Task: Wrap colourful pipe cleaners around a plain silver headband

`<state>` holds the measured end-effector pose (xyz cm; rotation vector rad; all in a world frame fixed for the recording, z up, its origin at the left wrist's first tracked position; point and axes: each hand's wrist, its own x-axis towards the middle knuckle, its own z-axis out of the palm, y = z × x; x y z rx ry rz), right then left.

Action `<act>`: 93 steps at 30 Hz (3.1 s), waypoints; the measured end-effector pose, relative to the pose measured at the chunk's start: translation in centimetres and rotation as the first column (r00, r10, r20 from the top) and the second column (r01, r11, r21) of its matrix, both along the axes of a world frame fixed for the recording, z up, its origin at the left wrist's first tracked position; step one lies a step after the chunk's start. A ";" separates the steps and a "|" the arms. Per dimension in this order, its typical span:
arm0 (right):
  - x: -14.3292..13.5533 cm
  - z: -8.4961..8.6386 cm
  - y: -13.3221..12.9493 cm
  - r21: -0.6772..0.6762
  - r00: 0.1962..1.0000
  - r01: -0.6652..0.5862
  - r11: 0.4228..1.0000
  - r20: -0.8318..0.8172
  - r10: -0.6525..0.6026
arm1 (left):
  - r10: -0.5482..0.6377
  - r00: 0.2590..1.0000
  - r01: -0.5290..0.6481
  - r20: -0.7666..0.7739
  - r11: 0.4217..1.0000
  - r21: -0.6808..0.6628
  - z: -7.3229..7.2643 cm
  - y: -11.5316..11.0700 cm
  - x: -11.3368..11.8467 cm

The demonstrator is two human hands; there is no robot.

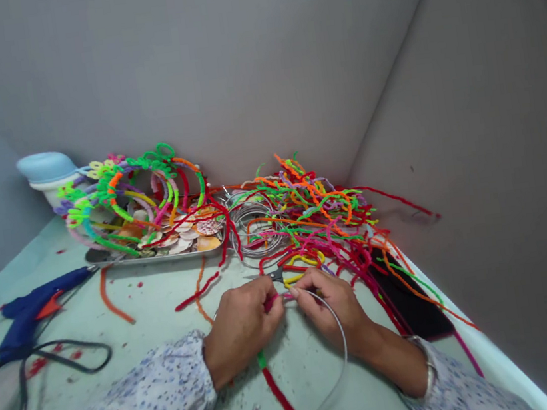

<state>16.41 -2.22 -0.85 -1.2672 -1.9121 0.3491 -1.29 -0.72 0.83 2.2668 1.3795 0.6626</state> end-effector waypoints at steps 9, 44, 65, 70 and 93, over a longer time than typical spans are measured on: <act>0.3 -0.2 0.3 0.033 0.999 0.025 0.999 -0.040 -0.024 | 0.075 0.947 0.011 0.312 0.964 -0.266 -0.3 0.6 0.1; 0.2 -0.2 0.2 0.078 1.000 -0.014 0.997 -0.026 0.016 | 0.457 0.596 0.437 0.660 0.506 -0.744 0.7 1.4 0.4; 0.1 -0.1 0.2 0.026 0.998 0.027 0.999 -0.057 -0.025 | 0.408 0.584 0.406 0.702 0.601 -0.688 0.2 1.1 0.4; 0.1 -0.2 0.1 -0.002 0.997 0.032 0.999 -0.069 -0.032 | 0.368 0.618 0.362 0.695 0.651 -0.667 -0.1 1.0 0.5; 0.1 -0.1 0.4 -0.127 0.983 0.050 0.991 -0.167 -0.071 | 0.350 0.655 0.275 0.669 0.715 -0.643 0.4 0.8 0.8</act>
